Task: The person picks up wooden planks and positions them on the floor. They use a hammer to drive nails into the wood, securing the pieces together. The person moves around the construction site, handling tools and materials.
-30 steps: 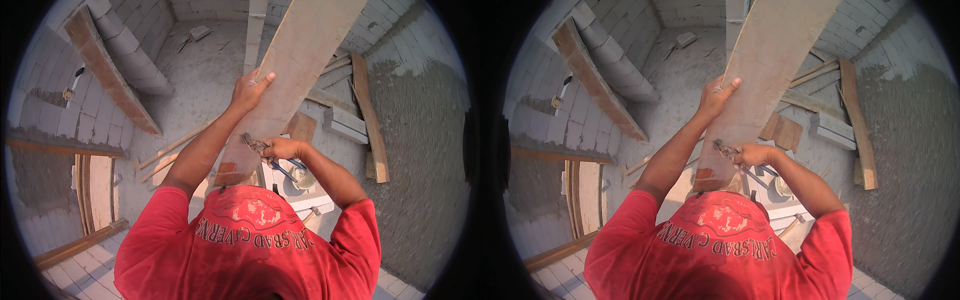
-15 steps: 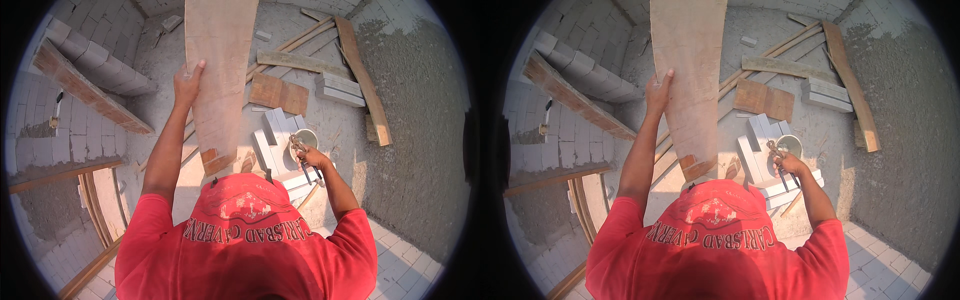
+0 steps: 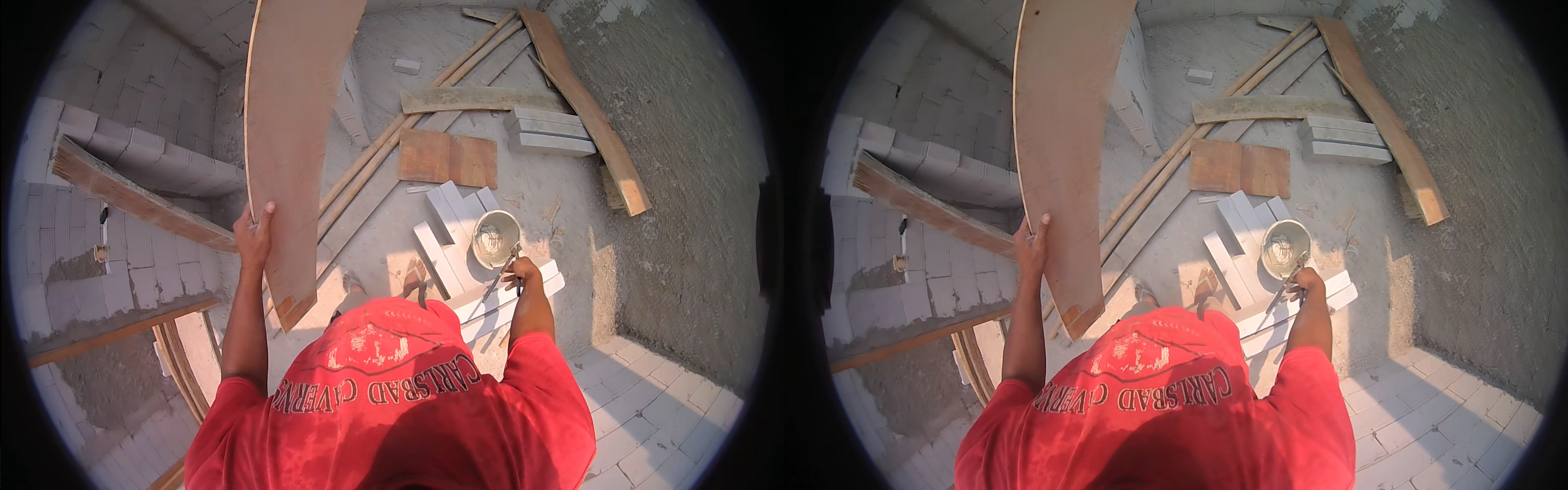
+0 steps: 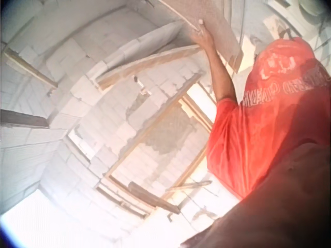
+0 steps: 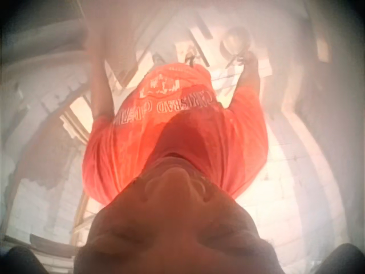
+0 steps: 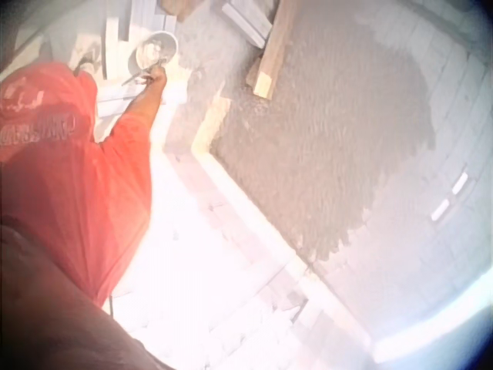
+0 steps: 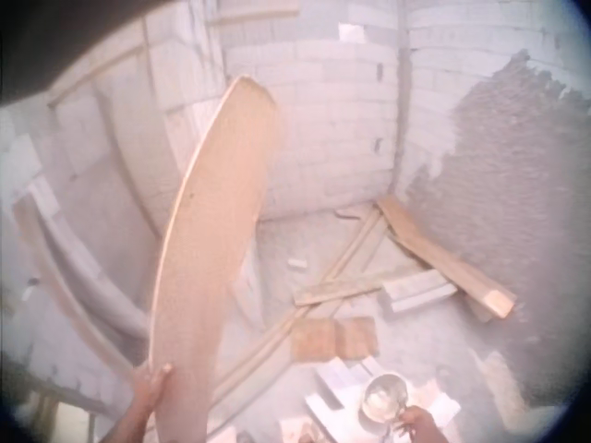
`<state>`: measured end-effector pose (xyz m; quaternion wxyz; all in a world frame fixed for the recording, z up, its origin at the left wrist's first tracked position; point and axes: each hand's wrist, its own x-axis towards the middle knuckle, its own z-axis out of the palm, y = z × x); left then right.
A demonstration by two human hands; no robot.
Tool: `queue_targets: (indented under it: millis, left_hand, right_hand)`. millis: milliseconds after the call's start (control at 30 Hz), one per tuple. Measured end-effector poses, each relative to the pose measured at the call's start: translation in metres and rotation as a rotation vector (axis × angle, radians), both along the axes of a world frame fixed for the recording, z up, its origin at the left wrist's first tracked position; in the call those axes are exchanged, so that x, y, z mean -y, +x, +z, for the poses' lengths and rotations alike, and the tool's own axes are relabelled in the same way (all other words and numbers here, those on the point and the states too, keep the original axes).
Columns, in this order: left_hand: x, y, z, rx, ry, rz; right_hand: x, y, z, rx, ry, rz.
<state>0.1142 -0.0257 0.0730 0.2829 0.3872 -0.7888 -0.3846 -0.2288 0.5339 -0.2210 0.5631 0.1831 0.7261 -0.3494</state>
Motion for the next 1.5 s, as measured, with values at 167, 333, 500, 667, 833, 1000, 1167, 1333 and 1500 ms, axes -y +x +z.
queue_targets:
  millis: [167,333,500,667,833,1000,1167,1333,1500]
  left_hand:
    - [-0.027,0.036,-0.026,0.108,0.038,-0.024]
    - [-0.058,0.07,-0.041,0.288,0.075,-0.015]
    - [-0.071,0.096,-0.057,0.329,0.105,0.018]
    - [-0.068,0.118,-0.047,0.346,0.094,0.065]
    - [-0.07,0.134,-0.036,0.346,0.141,0.137]
    - [-0.075,0.165,-0.045,0.302,0.229,0.244]
    - [-0.103,0.165,-0.059,0.322,0.31,0.311]
    - [-0.128,0.17,-0.068,0.343,0.388,0.328]
    - [-0.135,0.192,-0.094,0.441,0.4,0.331]
  right_hand:
    - [-0.025,0.007,-0.035,0.022,0.011,-0.209]
    - [-0.006,-0.009,-0.011,-0.002,-0.012,-0.191]
    - [0.007,-0.015,-0.005,-0.047,0.034,-0.254]
    - [0.006,-0.002,-0.022,-0.098,0.166,-0.174]
    - [-0.006,-0.001,-0.049,-0.451,0.549,0.633]
    - [-0.009,-0.006,-0.086,-0.455,0.502,0.726]
    - [-0.029,0.016,-0.152,-0.352,0.312,0.893]
    - [0.0,0.054,-0.212,-0.464,0.1,1.311]
    - [0.049,0.082,-0.258,-0.488,0.139,1.188]
